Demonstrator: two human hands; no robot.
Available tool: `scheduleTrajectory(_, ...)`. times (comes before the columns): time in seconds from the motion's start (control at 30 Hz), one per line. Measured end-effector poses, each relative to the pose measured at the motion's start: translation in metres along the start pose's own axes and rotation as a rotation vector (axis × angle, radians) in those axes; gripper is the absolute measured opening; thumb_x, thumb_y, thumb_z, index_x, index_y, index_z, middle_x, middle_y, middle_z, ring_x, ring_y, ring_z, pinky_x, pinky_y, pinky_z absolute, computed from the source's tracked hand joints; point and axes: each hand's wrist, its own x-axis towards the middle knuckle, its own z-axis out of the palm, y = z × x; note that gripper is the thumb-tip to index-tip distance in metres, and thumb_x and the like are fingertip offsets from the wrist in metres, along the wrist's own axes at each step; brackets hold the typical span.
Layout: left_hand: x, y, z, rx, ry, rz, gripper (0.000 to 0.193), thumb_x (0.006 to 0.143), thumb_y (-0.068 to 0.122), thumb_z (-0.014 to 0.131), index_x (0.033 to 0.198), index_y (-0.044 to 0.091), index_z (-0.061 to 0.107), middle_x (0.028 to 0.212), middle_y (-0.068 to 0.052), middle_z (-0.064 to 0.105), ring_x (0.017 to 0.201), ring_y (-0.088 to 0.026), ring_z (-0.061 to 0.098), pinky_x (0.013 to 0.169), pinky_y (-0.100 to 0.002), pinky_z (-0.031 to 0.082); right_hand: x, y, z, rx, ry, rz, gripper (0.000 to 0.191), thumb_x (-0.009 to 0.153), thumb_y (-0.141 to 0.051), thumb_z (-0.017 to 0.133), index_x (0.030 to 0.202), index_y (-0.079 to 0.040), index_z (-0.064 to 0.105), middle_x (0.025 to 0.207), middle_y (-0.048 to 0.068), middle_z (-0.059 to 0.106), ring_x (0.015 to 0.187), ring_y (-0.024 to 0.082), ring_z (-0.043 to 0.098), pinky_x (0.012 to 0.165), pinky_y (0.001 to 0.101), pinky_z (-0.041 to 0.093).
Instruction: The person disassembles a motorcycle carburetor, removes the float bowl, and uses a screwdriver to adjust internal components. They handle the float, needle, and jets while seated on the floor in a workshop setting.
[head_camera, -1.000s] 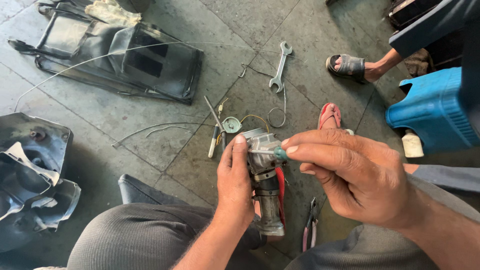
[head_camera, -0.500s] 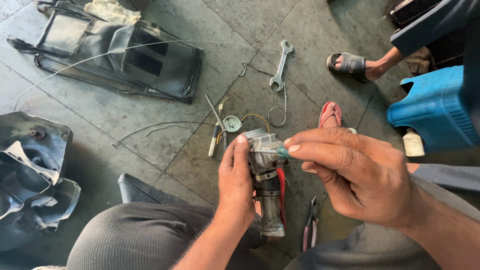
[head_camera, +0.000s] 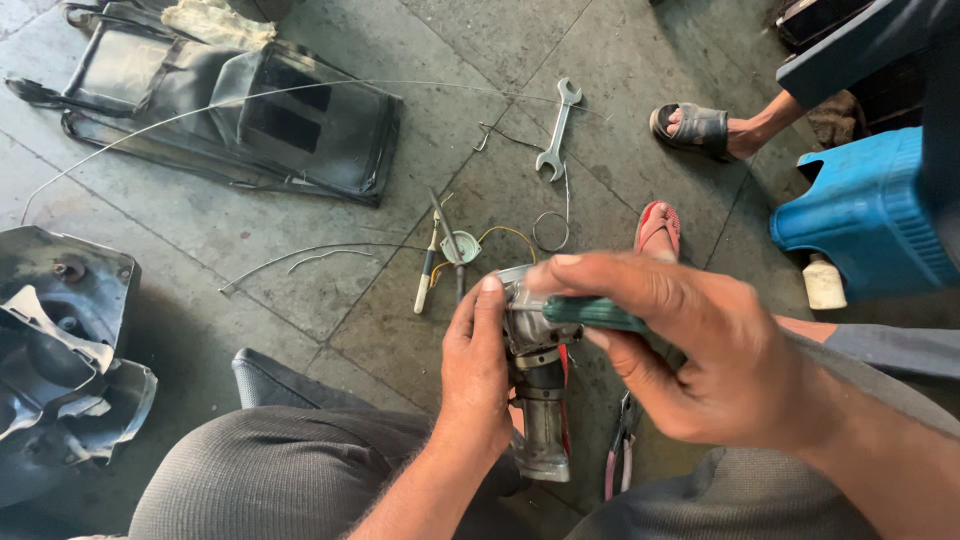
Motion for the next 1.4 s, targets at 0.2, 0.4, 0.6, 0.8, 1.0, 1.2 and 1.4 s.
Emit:
scheduleTrajectory(0.2, -0.003, -0.003, 0.002, -0.031, -0.115, 0.048, 0.047, 0.098, 0.045, 0.056, 0.121, 0.005, 0.067, 0.091, -0.005, 0.069, 0.075, -0.012, 0.065, 0.061, -0.029, 0.055, 0.004, 0.005, -0.005, -0.176, -0.031, 0.104, 0.051, 0.084, -0.014, 0.076, 0.132, -0.005, 0.062, 0.107, 0.011, 0.075, 0.083, 0.02, 0.073, 0.07, 0.0307, 0.057)
scheduleTrajectory(0.4, 0.001, -0.009, 0.0, -0.043, -0.095, 0.017, 0.044, 0.097, 0.043, 0.056, 0.123, 0.008, 0.067, 0.091, -0.004, 0.069, 0.074, -0.012, 0.065, 0.06, -0.03, 0.055, 0.006, 0.003, -0.007, -0.107, -0.072, 0.093, 0.046, 0.09, -0.01, 0.075, 0.134, -0.006, 0.06, 0.109, 0.01, 0.075, 0.094, 0.02, 0.076, 0.076, 0.0293, 0.059)
scheduleTrajectory(0.6, 0.0, -0.011, 0.0, -0.082, -0.154, 0.025, 0.046, 0.1, 0.043, 0.055, 0.12, 0.004, 0.066, 0.093, -0.005, 0.069, 0.077, -0.013, 0.066, 0.063, -0.03, 0.055, 0.006, 0.004, -0.005, 0.008, -0.087, 0.077, 0.048, 0.091, -0.006, 0.074, 0.136, -0.004, 0.058, 0.115, 0.01, 0.077, 0.098, 0.018, 0.079, 0.08, 0.0275, 0.062)
scheduleTrajectory(0.8, -0.002, -0.007, 0.002, -0.127, -0.139, 0.019, 0.044, 0.097, 0.043, 0.055, 0.119, 0.006, 0.066, 0.093, -0.004, 0.07, 0.077, -0.013, 0.067, 0.063, -0.03, 0.057, 0.002, 0.001, 0.001, 0.084, -0.01, 0.026, 0.047, 0.093, -0.001, 0.067, 0.137, -0.001, 0.05, 0.122, 0.018, 0.069, 0.104, 0.026, 0.075, 0.086, 0.0335, 0.063)
scheduleTrajectory(1.0, -0.002, -0.006, 0.0, -0.04, -0.096, 0.004, 0.044, 0.097, 0.046, 0.053, 0.117, 0.008, 0.066, 0.086, -0.004, 0.066, 0.071, -0.015, 0.063, 0.058, -0.032, 0.053, 0.005, -0.001, 0.005, -0.076, 0.009, 0.029, 0.047, 0.088, -0.007, 0.073, 0.131, -0.004, 0.054, 0.117, 0.013, 0.072, 0.102, 0.026, 0.077, 0.084, 0.0363, 0.061)
scheduleTrajectory(1.2, -0.001, -0.007, -0.002, -0.076, -0.137, 0.086, 0.044, 0.101, 0.043, 0.054, 0.116, 0.004, 0.066, 0.09, -0.003, 0.067, 0.078, -0.012, 0.063, 0.065, -0.03, 0.054, 0.003, -0.002, 0.006, -0.091, -0.01, 0.062, 0.053, 0.089, -0.009, 0.079, 0.135, -0.007, 0.052, 0.117, 0.012, 0.073, 0.098, 0.025, 0.076, 0.084, 0.0342, 0.059)
scheduleTrajectory(1.4, -0.002, -0.01, 0.0, -0.095, -0.146, 0.051, 0.042, 0.099, 0.042, 0.054, 0.118, 0.006, 0.067, 0.094, -0.003, 0.07, 0.081, -0.012, 0.066, 0.067, -0.029, 0.055, 0.004, -0.004, 0.008, -0.01, -0.001, 0.114, 0.055, 0.09, -0.008, 0.074, 0.14, -0.005, 0.05, 0.11, 0.005, 0.076, 0.09, 0.018, 0.079, 0.084, 0.0339, 0.058)
